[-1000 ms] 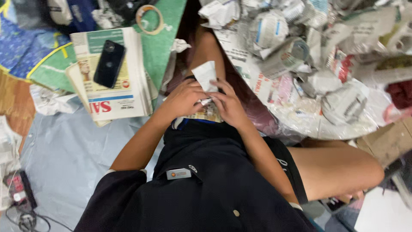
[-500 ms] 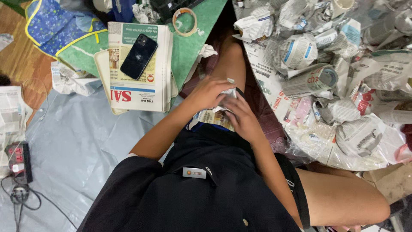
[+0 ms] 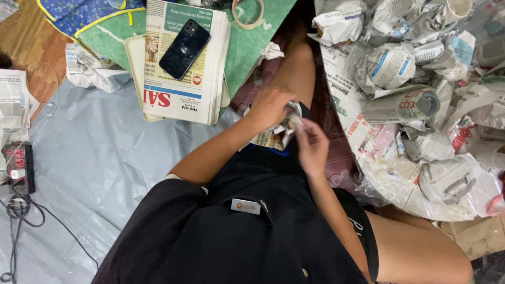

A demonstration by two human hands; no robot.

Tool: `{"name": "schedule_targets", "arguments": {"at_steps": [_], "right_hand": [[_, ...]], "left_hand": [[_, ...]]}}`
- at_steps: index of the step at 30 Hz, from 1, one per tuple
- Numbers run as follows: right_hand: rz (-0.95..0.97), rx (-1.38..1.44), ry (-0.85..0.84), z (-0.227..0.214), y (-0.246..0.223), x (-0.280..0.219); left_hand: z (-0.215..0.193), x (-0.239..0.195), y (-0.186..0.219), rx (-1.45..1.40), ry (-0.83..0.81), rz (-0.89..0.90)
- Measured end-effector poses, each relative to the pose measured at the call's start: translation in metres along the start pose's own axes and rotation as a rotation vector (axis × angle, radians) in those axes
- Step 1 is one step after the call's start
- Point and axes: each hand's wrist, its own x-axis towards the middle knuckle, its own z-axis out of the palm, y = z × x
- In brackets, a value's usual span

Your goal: The person sits cross-legged and wraps various small items, including cups, saucers, and a plastic bottle, with newspaper sheets. They fold the paper around each item and place the wrapped bundles into a black plastic crate.

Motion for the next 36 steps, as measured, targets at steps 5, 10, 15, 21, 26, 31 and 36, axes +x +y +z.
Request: {"name": "schedule_targets", "arguments": {"at_steps": [5,10,15,21,26,31,36], "right_hand": [[-0.652,-1.012,-0.305,-0.004,-0.040,-0.008],[-0.773,-1.021,-0.551,-0.005,-0.053,0.025],[-0.806,-0.979,-0.663,-0.008,-0.054,0.052],[-0.808,-0.983,-0.779,-0.014,-0.068,0.048],[-0.852,-1.103,-0.759,-0.023,-0.058,0.041],[-0.856,-1.112,-0.715,-0.022,-0.045,0.057],[-0.834,-0.938,-0.597,-0.035,-0.026,0.051]], "left_hand": [[-0.011,-0.009,0.002,-0.119,-0.082,-0.122],[-0.045,-0.018,-0.010,-0.295,-0.154,0.040],[-0.059,-0.064,-0.020,-0.245,-0.078,-0.044],[-0.048,-0.119,-0.034,-0.331,-0.217,-0.316],[-0.010,-0.087,-0.024,-0.925,-0.137,-0.468],[0.000,-0.045,0.003,-0.453,0.046,-0.169],[-0.015,-0.036,0.018,-0.098,-0.028,0.212]]}}
